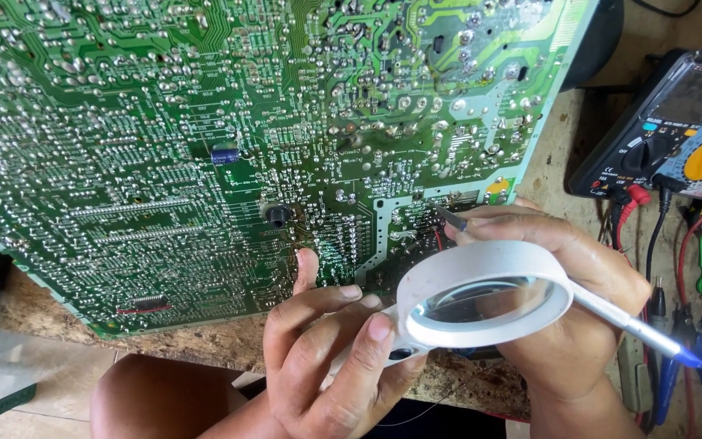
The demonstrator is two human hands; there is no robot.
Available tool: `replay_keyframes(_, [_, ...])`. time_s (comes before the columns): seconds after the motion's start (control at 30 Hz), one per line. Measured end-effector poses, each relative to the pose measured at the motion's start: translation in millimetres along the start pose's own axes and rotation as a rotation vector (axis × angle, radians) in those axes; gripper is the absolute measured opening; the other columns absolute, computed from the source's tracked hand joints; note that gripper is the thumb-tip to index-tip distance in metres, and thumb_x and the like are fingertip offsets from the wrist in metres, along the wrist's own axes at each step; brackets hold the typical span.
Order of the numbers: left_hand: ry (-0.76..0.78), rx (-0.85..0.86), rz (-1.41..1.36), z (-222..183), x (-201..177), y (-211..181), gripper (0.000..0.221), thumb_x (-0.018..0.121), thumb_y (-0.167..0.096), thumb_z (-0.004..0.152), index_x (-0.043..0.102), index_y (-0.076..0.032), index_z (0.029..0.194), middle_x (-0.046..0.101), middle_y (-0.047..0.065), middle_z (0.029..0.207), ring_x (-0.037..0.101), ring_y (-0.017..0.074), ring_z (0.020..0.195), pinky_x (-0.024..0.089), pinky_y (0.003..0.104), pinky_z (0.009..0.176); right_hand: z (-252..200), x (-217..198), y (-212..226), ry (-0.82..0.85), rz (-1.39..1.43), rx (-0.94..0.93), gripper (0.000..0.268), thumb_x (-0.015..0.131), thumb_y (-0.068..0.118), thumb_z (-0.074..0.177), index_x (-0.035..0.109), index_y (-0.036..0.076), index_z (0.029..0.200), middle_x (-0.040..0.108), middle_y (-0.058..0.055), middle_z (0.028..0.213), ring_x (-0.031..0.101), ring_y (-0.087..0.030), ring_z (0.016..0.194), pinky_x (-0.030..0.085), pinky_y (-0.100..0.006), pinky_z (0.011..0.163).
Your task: Inspecting a large circuit board with a magnifying glass and soldering components on a workbench.
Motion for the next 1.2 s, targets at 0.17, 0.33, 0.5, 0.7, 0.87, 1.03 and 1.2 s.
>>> replay_keyframes(0.17, [0.012,0.002,-0.012,-1.9,-0.5,0.6,0.042,0.072,-0.032,0.102,0.054,-0.008,0.131,0.07,0.011,0.1,0.066,0.0243,0.098,0.058,0.066,0.113,1.9,0.2,0.2,0.025,0.07,-0.01,0.063,0.046,0.049,0.092,0.066,-0.011,0.094,0.073,-0.027,0.097,0.078,-0.038,0.097,0.064,-0.043,0.093])
replay_keyframes(0.33, [0.013,0.008,-0.033,-0.8,-0.6,0.8,0.039,0.072,-0.031,0.1,0.056,-0.007,0.127,0.069,0.014,0.1,0.065,0.0263,0.096,0.058,0.067,0.111,0.3,0.1,-4.7,0.008,0.122,-0.017,0.059,0.049,0.046,0.094,0.065,-0.011,0.093,0.072,-0.025,0.094,0.079,-0.041,0.093,0.065,-0.046,0.091])
replay_keyframes(0.5, [0.033,-0.002,-0.022,-2.2,-2.3,2.1,0.04,0.072,-0.033,0.101,0.056,-0.008,0.128,0.069,0.01,0.098,0.066,0.0245,0.097,0.059,0.067,0.112,-1.5,2.6,-5.0,-0.014,0.082,-0.014,0.062,0.047,0.047,0.094,0.065,-0.012,0.093,0.072,-0.026,0.095,0.078,-0.04,0.096,0.062,-0.047,0.099])
replay_keyframes(0.7, [0.041,-0.04,-0.036,-1.2,-4.4,0.1,0.042,0.073,-0.032,0.101,0.054,-0.009,0.131,0.07,0.011,0.1,0.067,0.0244,0.099,0.058,0.068,0.113,-1.3,4.1,-3.6,-0.015,0.067,-0.029,0.061,0.048,0.047,0.092,0.066,-0.012,0.093,0.072,-0.026,0.094,0.078,-0.039,0.094,0.063,-0.047,0.098])
replay_keyframes(0.87, [0.034,-0.024,-0.036,-0.6,-3.9,0.9,0.04,0.074,-0.031,0.1,0.056,-0.009,0.128,0.069,0.012,0.1,0.066,0.026,0.099,0.06,0.067,0.111,-3.2,3.5,-7.7,-0.035,0.083,-0.014,0.062,0.05,0.049,0.091,0.066,-0.011,0.092,0.071,-0.024,0.094,0.077,-0.038,0.093,0.063,-0.047,0.099])
replay_keyframes(1.03, [0.04,-0.009,-0.035,-1.6,-3.8,2.8,0.039,0.072,-0.032,0.1,0.056,-0.008,0.126,0.069,0.013,0.101,0.066,0.0269,0.101,0.06,0.067,0.11,-2.7,3.5,-5.2,-0.012,0.087,-0.003,0.062,0.049,0.048,0.091,0.065,-0.012,0.095,0.072,-0.026,0.097,0.077,-0.038,0.098,0.062,-0.046,0.101])
replay_keyframes(1.2, [0.003,0.025,-0.022,-0.8,-1.6,3.4,0.037,0.068,-0.031,0.103,0.055,-0.007,0.128,0.07,0.012,0.099,0.066,0.025,0.097,0.059,0.065,0.111,-4.0,1.8,-6.8,-0.009,0.038,-0.026,0.062,0.049,0.047,0.091,0.067,-0.012,0.095,0.072,-0.024,0.097,0.077,-0.037,0.096,0.061,-0.048,0.105])
Point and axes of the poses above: each hand's wrist, its own z-axis towards the middle knuckle, its own x-axis out of the palm, y = z × x, the point moved 2 cm from there along z, towards the middle knuckle
